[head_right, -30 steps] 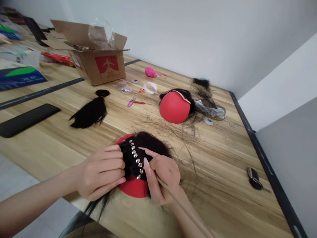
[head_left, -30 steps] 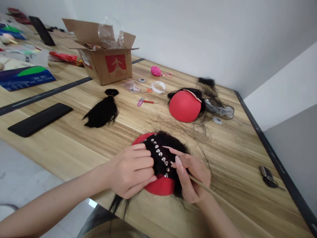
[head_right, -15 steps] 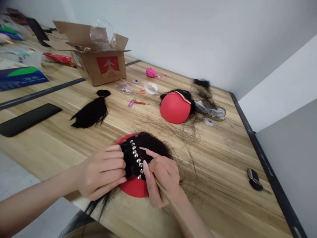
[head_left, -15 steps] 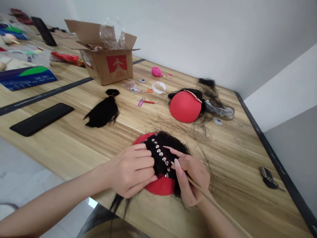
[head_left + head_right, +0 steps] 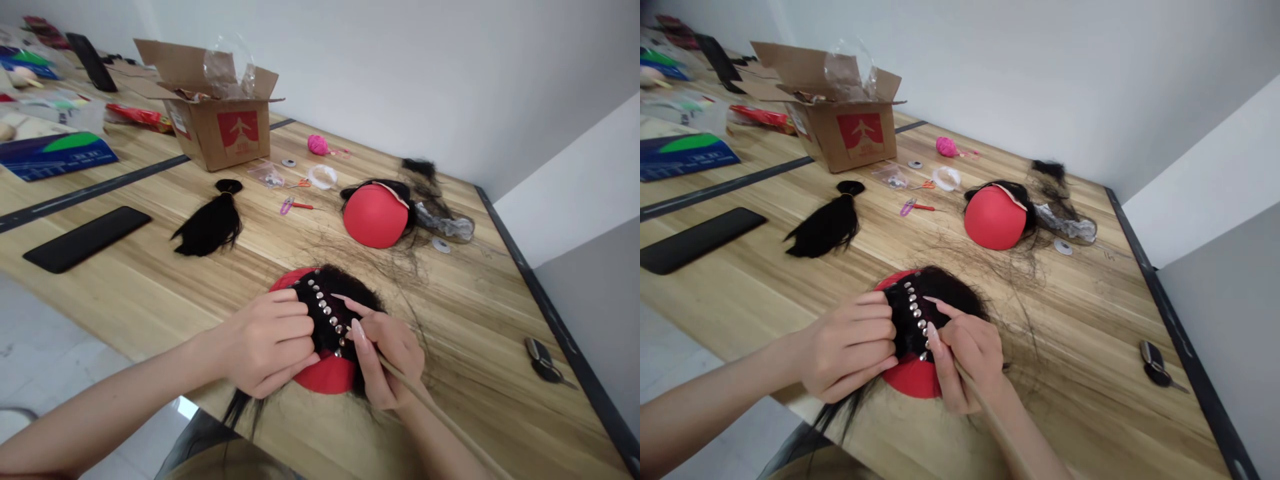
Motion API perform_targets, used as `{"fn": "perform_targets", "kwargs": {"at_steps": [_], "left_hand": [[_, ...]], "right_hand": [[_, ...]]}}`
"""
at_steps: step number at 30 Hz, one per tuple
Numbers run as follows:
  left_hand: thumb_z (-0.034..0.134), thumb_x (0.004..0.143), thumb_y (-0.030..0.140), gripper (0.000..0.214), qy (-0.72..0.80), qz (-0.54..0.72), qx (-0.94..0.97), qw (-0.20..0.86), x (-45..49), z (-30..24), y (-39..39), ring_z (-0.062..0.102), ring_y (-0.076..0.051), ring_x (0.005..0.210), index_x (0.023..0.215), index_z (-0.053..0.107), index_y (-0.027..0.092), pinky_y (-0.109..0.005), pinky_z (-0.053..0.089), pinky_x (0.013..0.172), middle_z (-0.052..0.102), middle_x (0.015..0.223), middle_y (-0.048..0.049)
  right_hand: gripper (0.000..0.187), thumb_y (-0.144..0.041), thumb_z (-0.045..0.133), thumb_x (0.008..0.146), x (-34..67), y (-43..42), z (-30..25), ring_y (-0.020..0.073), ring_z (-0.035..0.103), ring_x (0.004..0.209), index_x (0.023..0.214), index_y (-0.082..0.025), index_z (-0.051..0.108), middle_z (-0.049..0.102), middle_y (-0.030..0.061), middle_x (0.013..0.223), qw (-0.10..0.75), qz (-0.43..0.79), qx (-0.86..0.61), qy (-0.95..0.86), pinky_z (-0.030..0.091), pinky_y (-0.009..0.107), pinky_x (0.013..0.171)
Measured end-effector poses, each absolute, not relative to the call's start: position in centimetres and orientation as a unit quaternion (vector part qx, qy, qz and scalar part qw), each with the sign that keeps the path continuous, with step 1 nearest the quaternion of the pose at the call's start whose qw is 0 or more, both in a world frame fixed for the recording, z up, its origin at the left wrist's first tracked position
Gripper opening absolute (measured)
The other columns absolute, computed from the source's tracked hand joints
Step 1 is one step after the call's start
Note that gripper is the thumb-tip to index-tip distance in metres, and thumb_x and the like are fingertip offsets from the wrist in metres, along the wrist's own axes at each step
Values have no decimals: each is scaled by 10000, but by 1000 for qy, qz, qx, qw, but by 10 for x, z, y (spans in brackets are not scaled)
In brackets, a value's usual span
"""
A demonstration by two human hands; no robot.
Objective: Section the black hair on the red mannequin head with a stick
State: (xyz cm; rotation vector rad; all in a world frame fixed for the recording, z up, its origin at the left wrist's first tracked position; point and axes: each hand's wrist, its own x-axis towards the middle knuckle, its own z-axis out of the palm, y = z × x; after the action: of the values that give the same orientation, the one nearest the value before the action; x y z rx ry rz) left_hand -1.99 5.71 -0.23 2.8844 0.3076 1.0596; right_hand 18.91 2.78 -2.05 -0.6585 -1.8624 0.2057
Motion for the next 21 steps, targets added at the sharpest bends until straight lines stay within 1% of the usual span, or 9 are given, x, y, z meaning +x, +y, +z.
{"fn": "perform_targets", "kwargs": {"at_steps": [4,6,9,12,16,18,21], "left_hand": [[431,931,137,290,102,343,934,21,-20,-2,57,427,-180,571,675,559,175,-350,313,564,530,601,-33],[427,933,141,291,103,345,933,17,-20,-2,57,430,-181,568,676,558,177,-352,315,562,529,598,-32],[427,931,138,290,103,344,933,16,-20,-2,57,433,-182,569,676,559,176,-352,318,562,531,597,-34],[434,925,133,290,100,343,934,21,-20,-2,57,430,-182,570,665,557,172,-351,315,563,530,596,-37],[437,924,132,277,101,343,933,26,-21,-2,57,436,-182,570,677,555,174,-351,312,566,538,600,-37],[434,926,130,270,103,345,933,29,-21,-2,57,444,-181,568,689,554,175,-351,319,570,547,605,-38],[442,922,124,247,102,346,932,31,-22,1,57,468,-182,580,718,572,170,-352,343,589,582,625,-46]], "right_hand": [[214,-26,509,846,187,26,-12,208,745,660,827,-202,628,650,-8,599,543,76,-310,-777,661,354,767],[208,-41,501,856,187,25,-9,232,768,728,826,-200,632,671,5,615,536,68,-321,-778,660,340,725],[200,-57,498,867,188,24,-7,245,776,773,805,-198,627,682,17,624,534,59,-324,-779,650,305,641],[203,-60,502,879,188,25,-9,221,768,710,794,-191,630,666,7,603,542,74,-323,-772,650,300,647],[214,-97,499,920,189,26,-16,152,669,538,778,-191,629,586,-30,571,570,146,-320,-742,658,396,786],[220,-136,501,944,191,26,-21,137,635,534,773,-192,629,560,-35,583,570,187,-331,-728,646,429,826],[284,-195,459,990,194,24,-26,131,617,551,768,-193,635,537,-31,582,570,233,-350,-706,641,404,806]]}}
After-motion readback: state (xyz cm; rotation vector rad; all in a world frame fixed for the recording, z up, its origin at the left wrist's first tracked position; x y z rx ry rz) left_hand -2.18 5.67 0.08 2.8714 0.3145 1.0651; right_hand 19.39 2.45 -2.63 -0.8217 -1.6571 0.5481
